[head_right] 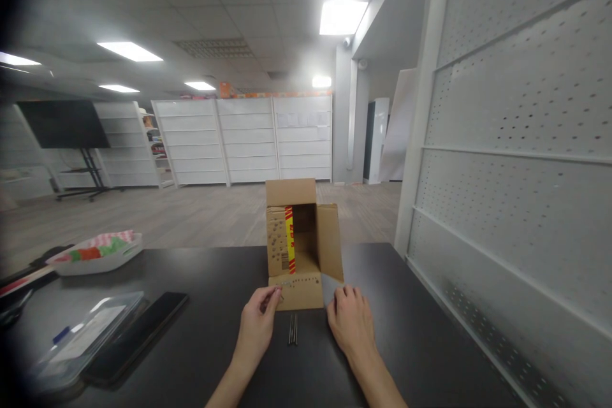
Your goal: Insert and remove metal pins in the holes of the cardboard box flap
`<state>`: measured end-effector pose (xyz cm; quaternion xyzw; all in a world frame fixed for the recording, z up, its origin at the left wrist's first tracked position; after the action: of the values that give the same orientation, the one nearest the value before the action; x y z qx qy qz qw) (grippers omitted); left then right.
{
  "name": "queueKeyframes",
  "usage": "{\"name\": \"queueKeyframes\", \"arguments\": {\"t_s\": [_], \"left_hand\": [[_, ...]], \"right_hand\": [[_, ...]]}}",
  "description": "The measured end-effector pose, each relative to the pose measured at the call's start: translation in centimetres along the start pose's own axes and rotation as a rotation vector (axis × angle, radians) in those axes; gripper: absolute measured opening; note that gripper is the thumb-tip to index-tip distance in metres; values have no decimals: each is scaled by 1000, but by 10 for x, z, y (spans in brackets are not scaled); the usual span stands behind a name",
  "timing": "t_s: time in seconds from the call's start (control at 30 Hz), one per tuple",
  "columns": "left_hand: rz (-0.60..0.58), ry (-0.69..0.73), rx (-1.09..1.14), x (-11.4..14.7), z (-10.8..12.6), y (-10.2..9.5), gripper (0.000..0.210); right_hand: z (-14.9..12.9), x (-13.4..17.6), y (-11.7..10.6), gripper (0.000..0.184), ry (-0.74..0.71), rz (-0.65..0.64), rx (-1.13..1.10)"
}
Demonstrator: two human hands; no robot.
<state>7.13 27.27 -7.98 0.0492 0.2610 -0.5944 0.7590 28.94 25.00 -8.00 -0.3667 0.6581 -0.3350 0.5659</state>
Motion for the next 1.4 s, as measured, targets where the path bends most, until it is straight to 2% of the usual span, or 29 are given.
{"name": "queueKeyframes", "arguments": {"t_s": [0.17, 0.33, 0.47, 0.6, 0.8, 1.4], "left_hand": [[6, 73, 0, -12, 14, 7, 34], [15, 91, -34, -25, 12, 20, 32], [39, 120, -86, -25, 7, 27, 32], [71, 148, -156, -21, 2, 27, 31], [59, 249, -271, -18, 9, 27, 28], [18, 300, -344, -16, 15, 31, 25]], "right_hand": [[0, 0, 1, 19, 5, -9, -1], [1, 0, 1, 19, -1, 1, -2], [1, 0, 1, 19, 0, 6, -1], [1, 0, 3, 19, -2, 4, 0], [2, 0, 4, 18, -8, -9, -6], [1, -1, 1, 19, -6, -7, 4]]}}
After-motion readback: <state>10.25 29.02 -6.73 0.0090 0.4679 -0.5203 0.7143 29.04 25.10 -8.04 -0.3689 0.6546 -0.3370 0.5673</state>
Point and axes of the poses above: each hand's wrist, its own x-axis away from the middle knuckle, its own y-axis out of the palm, z = x × y, the point moved 7 cm from there along -x, towards the middle knuckle, and after that the axes turned 4 degrees about z, right-handed, at the moved point
